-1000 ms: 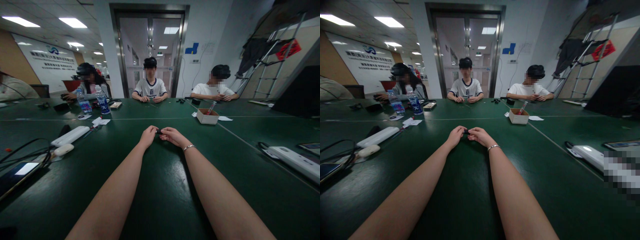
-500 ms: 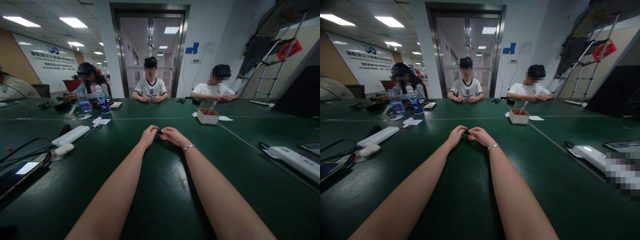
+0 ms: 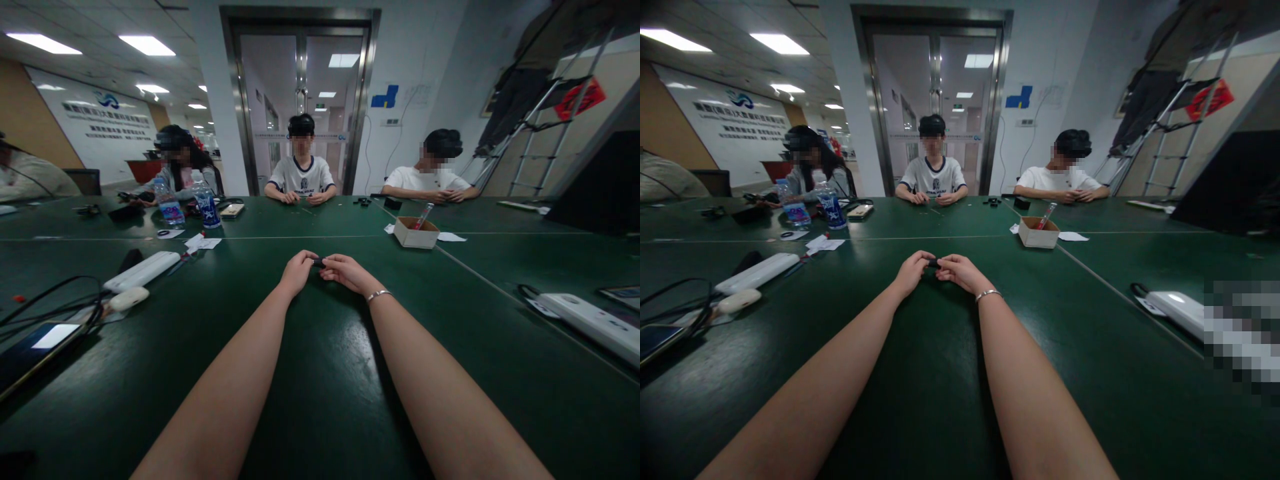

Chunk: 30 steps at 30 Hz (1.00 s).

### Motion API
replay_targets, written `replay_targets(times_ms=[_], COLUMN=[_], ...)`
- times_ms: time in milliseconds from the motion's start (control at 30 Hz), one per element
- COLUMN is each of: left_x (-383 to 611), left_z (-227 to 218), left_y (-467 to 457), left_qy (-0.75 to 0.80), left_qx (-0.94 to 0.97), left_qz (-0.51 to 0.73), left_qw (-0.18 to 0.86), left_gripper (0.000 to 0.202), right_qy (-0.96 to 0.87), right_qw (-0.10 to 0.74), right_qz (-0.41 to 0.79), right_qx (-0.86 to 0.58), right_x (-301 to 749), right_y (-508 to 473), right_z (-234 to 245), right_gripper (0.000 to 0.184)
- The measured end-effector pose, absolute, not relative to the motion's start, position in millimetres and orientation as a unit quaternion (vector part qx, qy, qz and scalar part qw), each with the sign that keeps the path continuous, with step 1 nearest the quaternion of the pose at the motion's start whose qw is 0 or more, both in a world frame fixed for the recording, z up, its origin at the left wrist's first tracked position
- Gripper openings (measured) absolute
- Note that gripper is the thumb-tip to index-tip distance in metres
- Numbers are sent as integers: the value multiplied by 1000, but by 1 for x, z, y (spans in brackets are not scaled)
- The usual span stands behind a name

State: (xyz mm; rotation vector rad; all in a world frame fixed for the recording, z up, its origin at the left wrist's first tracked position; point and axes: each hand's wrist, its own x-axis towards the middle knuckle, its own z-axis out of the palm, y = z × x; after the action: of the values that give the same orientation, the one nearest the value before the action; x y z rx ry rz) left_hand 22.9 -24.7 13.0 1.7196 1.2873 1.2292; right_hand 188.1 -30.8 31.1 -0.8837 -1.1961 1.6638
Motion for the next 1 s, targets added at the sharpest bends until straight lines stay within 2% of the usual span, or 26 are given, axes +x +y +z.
replay_targets(times_ms=[867,1000], left_x=[24,23], left_z=[17,17], left_y=[-29,-30], left_qy=[486,491], left_qx=[656,659], left_qz=[467,458], left_qw=[340,338], left_gripper=[24,29], right_qy=[-482,-482], right_qw=[436,437], right_qz=[670,669], right_qx=[-358,-359], right_x=[188,188], right_y=[-30,-30], right_z=[30,31], right_gripper=[7,6])
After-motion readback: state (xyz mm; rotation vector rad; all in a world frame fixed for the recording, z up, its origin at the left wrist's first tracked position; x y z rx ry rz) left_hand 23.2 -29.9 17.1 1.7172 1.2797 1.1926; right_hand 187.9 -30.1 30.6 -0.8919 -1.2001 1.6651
